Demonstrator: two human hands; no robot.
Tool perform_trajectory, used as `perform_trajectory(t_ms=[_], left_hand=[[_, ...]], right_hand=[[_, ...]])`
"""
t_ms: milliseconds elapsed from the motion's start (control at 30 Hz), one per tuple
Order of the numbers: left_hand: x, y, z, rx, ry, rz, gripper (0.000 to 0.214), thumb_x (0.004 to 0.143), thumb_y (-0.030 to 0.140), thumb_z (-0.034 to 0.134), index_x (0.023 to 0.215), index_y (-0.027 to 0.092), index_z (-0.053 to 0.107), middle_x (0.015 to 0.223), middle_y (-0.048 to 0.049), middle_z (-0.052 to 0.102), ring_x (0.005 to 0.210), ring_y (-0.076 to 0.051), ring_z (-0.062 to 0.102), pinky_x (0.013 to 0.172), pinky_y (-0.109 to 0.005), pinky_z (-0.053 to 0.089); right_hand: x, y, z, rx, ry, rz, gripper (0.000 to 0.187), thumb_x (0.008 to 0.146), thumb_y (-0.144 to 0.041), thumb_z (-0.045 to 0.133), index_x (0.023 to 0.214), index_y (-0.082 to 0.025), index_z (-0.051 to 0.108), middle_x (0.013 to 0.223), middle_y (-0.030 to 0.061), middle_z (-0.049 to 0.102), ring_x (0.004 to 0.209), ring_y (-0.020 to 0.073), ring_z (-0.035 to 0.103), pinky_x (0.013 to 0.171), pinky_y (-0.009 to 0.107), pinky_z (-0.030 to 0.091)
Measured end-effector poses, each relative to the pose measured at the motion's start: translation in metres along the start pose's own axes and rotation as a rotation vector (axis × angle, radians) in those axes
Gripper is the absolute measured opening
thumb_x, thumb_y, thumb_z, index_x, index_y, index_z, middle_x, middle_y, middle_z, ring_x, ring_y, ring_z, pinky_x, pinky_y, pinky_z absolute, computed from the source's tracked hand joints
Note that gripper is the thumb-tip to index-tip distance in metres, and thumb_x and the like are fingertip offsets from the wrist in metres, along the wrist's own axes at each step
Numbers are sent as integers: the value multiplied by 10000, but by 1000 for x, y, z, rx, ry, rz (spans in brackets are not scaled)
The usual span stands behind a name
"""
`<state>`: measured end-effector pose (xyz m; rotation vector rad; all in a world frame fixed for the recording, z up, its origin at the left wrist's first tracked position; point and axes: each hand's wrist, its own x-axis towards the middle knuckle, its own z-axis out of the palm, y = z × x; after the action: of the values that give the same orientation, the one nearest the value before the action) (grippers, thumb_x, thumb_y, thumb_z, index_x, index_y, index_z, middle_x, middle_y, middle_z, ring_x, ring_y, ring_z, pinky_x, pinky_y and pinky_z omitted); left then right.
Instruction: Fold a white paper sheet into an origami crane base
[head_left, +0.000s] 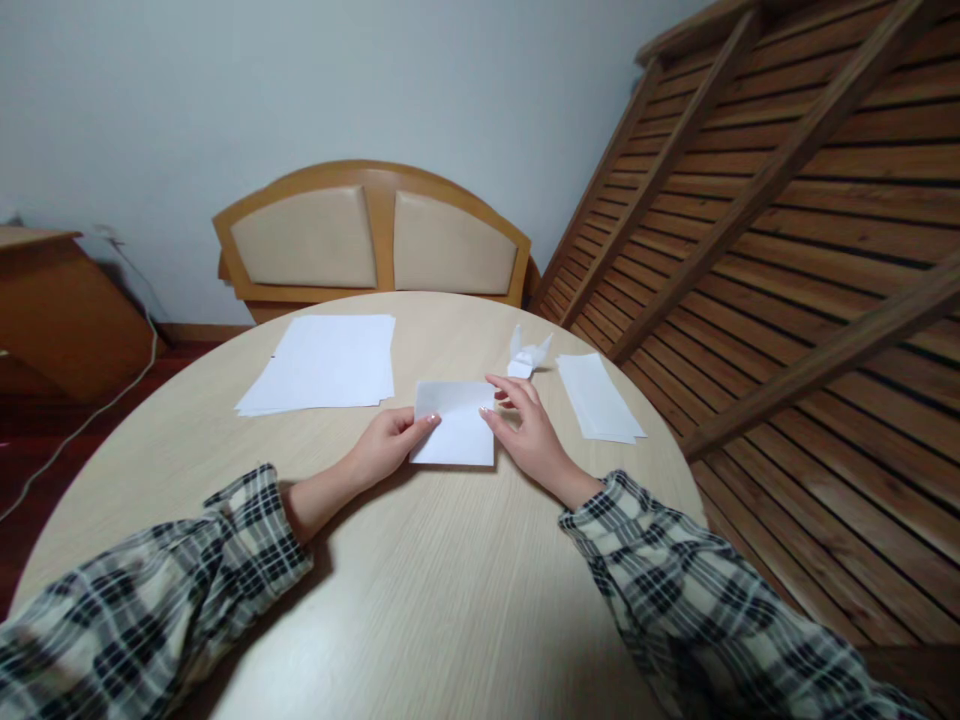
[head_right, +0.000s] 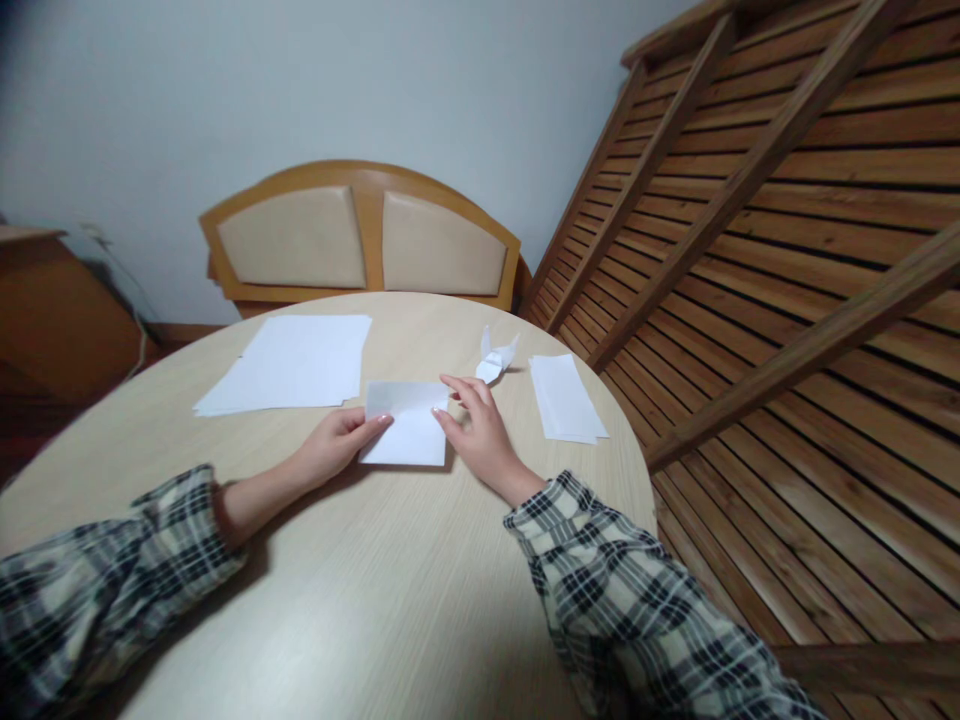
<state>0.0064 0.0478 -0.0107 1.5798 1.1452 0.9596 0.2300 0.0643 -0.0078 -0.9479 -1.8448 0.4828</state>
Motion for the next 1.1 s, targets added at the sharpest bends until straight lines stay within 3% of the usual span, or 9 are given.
perform_trajectory(t_ms=[433, 567, 733, 833, 1100], left_hand=[[2, -4, 1, -32, 37, 14, 402, 813, 529, 567, 697, 145, 582, 592, 15, 480, 528, -111, 395, 485, -230, 285], [2, -4, 0, -19, 41, 30, 408, 809, 538, 568, 691, 147, 582, 590, 17, 476, 524, -112, 394, 479, -229, 282], [1, -1, 2, -10, 15, 32, 399, 810, 528, 566, 686, 149, 572, 577, 23, 457, 510, -105, 381, 464, -226, 272], [0, 1, 2, 18, -15, 31, 396, 816, 521, 561, 666, 154, 557, 561, 28, 432, 499, -101, 360, 450, -226, 253], [-1, 3, 1, 30, -71, 51, 391, 836, 514, 544, 685, 154, 560, 584, 23, 457, 514, -102, 371, 454, -222, 275]], right_hand=[[1, -3, -4, -31, 51, -90, 308, 902, -189, 573, 1184, -301, 625, 1168, 63, 553, 1141, 206, 532, 997, 451, 472], [3, -8, -5, -61, 82, -131, 238, 875, -163, 610, 1081, -270, 663, 1095, 56, 584, 1092, 199, 553, 1001, 446, 450], [4, -9, -5, -84, 128, -105, 77, 816, -198, 698, 872, -236, 661, 902, 26, 622, 909, 200, 585, 853, 411, 484], [4, -10, -5, -76, 152, -77, 99, 809, -196, 703, 754, -220, 624, 798, 9, 624, 824, 192, 583, 799, 383, 473], [5, -11, -5, -77, 151, -56, 101, 827, -210, 682, 739, -215, 634, 771, 14, 632, 797, 192, 585, 768, 363, 465]])
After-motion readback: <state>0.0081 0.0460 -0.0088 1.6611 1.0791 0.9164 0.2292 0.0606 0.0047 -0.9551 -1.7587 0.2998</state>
